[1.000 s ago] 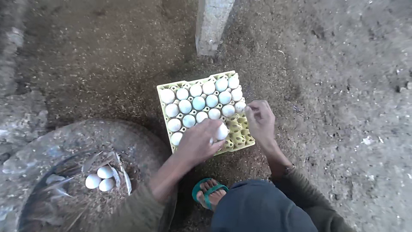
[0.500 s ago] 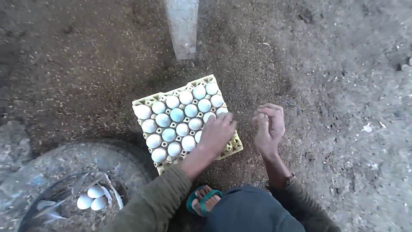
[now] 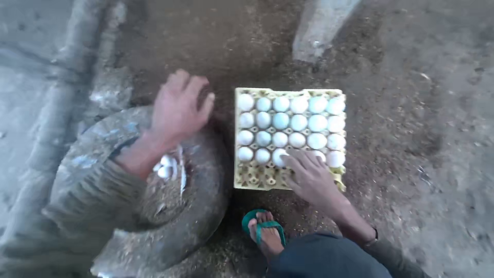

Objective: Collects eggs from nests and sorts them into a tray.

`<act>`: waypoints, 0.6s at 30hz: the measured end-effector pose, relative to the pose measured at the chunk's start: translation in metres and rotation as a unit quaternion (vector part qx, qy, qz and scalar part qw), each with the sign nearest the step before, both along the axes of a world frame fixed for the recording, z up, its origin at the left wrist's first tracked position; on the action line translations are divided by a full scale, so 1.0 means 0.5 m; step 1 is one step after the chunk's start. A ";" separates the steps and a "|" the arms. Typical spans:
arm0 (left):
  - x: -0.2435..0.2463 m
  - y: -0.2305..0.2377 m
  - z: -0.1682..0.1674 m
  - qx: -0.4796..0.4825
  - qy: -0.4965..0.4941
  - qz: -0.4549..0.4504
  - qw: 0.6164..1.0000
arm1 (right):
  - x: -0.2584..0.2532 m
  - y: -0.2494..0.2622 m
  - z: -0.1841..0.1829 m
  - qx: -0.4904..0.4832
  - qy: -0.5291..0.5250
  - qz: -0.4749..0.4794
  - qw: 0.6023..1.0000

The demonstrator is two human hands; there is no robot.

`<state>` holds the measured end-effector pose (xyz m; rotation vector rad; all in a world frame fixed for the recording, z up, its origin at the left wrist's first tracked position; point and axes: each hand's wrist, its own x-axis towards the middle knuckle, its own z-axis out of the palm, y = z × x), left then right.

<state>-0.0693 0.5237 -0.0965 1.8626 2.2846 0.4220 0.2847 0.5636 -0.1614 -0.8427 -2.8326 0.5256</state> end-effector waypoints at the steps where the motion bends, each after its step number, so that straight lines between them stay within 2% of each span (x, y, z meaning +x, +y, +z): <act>1: -0.059 -0.036 0.002 -0.010 0.011 0.050 0.999 | -0.013 0.002 -0.005 0.004 -0.039 0.014 0.999; 4: -0.189 -0.184 -0.014 -0.078 0.015 0.201 0.976 | -0.037 0.020 -0.014 0.020 -0.051 0.059 0.997; 6: -0.237 -0.290 -0.054 -0.154 -0.010 0.270 0.951 | -0.044 0.036 -0.004 0.005 -0.054 0.072 0.996; 9: -0.278 -0.442 -0.182 -0.216 -0.100 0.333 0.912 | -0.064 0.058 0.037 -0.064 -0.119 0.038 0.990; 11: -0.284 -0.512 -0.265 -0.223 -0.188 0.358 0.887 | -0.079 0.067 0.061 -0.072 -0.154 0.027 0.985; 14: -0.260 -0.551 -0.341 -0.200 -0.301 0.389 0.847 | -0.118 0.060 0.101 -0.067 -0.125 0.043 0.989; 18: -0.208 -0.510 -0.396 -0.162 -0.358 0.450 0.802 | -0.208 0.012 0.144 -0.030 -0.013 0.112 0.993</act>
